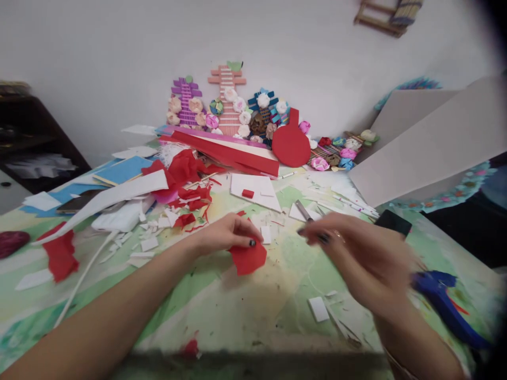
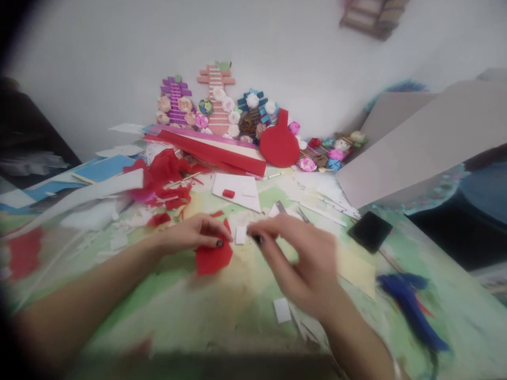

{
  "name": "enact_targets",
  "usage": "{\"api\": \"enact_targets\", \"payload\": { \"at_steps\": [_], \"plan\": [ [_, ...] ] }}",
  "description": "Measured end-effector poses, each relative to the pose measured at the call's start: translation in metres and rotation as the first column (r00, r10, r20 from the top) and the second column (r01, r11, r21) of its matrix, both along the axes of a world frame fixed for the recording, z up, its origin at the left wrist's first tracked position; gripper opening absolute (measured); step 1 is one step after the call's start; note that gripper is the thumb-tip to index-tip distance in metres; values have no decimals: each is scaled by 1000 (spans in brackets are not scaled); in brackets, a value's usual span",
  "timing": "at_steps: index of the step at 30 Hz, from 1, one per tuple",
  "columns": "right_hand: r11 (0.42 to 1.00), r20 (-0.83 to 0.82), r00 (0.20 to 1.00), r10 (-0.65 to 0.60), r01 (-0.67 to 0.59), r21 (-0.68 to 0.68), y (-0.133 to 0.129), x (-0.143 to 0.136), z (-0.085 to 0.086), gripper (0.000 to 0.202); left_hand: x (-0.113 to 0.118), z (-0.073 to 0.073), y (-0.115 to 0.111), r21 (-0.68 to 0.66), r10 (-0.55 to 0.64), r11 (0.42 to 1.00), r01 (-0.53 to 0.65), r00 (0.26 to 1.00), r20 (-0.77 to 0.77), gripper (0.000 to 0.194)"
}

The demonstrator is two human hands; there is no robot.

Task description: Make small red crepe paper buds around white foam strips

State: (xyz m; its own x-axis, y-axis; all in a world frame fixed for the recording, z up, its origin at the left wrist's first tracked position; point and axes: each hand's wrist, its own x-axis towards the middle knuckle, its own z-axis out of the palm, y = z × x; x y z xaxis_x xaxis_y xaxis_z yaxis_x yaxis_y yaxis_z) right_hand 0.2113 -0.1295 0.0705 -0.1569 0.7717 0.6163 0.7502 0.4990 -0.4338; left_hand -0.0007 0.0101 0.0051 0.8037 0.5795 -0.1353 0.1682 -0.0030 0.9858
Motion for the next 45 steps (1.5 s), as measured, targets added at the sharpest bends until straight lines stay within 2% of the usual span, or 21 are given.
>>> {"api": "enact_targets", "payload": {
  "at_steps": [4, 7, 13, 15, 18, 21, 22, 23, 24, 26, 27, 28, 30, 32, 34, 37, 38, 39, 41, 42, 45],
  "plan": [
    [902, 248, 967, -57, 156, -402, 64, -9, -40, 28, 8, -6, -11, -55, -344, 937, 344, 939, 3, 24],
    [859, 403, 915, -15, 218, -463, 85, -18, -68, 28, 12, -11, -13, -22, -328, 944, 329, 944, 24, 24],
    [884, 329, 942, -66, 208, -418, 85, -12, -76, 21, 0, -6, 8, 223, 15, 975, -5, 999, -41, 20],
    [884, 264, 950, -168, 264, -387, 89, -1, -73, 25, -8, -3, 18, 436, 329, 860, -265, 941, -78, 11],
    [868, 116, 950, -290, 312, -386, 94, 19, -64, 26, -17, -1, 28, 583, 682, 570, -579, 729, 58, 13],
    [826, -255, 941, -223, 44, -561, 90, 39, -53, 22, -19, -1, 30, 200, 637, 729, -654, 756, 151, 21],
    [750, -385, 913, -131, -163, -641, 87, 43, -50, 19, -17, -2, 28, 36, 600, 788, -615, 779, 180, 22],
    [591, -488, 873, -18, -384, -709, 83, 46, -48, 18, -16, -3, 26, -103, 574, 818, -566, 792, 207, 23],
    [345, -565, 819, 100, -561, -753, 80, 46, -47, 18, -14, -3, 24, -206, 562, 826, -525, 795, 227, 23],
    [-122, -663, 706, 248, -656, -745, 76, 39, -51, 22, -10, -4, 21, -329, 565, 812, -481, 789, 240, 25],
    [-192, -682, 679, 273, -656, -730, 76, 32, -55, 25, -8, -4, 19, -364, 567, 806, -467, 787, 244, 26],
    [-74, -697, 672, 250, -704, -706, 77, 25, -60, 27, -7, -4, 17, -387, 566, 802, -455, 786, 249, 27],
    [472, -724, 673, 149, -692, -546, 82, 12, -70, 29, -5, -2, 15, -418, 566, 796, -437, 782, 261, 27],
    [735, -792, 604, 87, -576, -358, 87, 7, -75, 28, -5, 1, 13, -440, 571, 792, -424, 771, 283, 26],
    [720, -854, 519, 37, -606, -338, 90, 9, -75, 26, -6, 4, 11, -440, 559, 801, -407, 772, 304, 25],
    [381, -807, 586, -66, -733, -563, 90, 17, -74, 28, -6, 6, 8, -387, 487, 850, -357, 813, 319, 24],
    [363, -771, 631, -81, -702, -613, 90, 18, -75, 28, -5, 5, 7, -360, 448, 871, -334, 840, 305, 24],
    [467, -746, 660, -89, -634, -617, 91, 19, -76, 28, -3, 3, 5, -327, 404, 893, -310, 872, 276, 23],
    [823, -723, 689, -53, -379, -422, 94, 19, -76, 24, 2, -2, 1, -263, 323, 926, -271, 929, 181, 21],
    [918, -712, 702, -22, -267, -292, 96, 18, -76, 22, 6, -5, -2, -230, 293, 938, -260, 948, 122, 20],
    [956, -666, 745, -40, -166, -243, 95, 17, -70, 19, 16, -13, -10, -97, 297, 950, -298, 955, -20, 17]
  ]
}}
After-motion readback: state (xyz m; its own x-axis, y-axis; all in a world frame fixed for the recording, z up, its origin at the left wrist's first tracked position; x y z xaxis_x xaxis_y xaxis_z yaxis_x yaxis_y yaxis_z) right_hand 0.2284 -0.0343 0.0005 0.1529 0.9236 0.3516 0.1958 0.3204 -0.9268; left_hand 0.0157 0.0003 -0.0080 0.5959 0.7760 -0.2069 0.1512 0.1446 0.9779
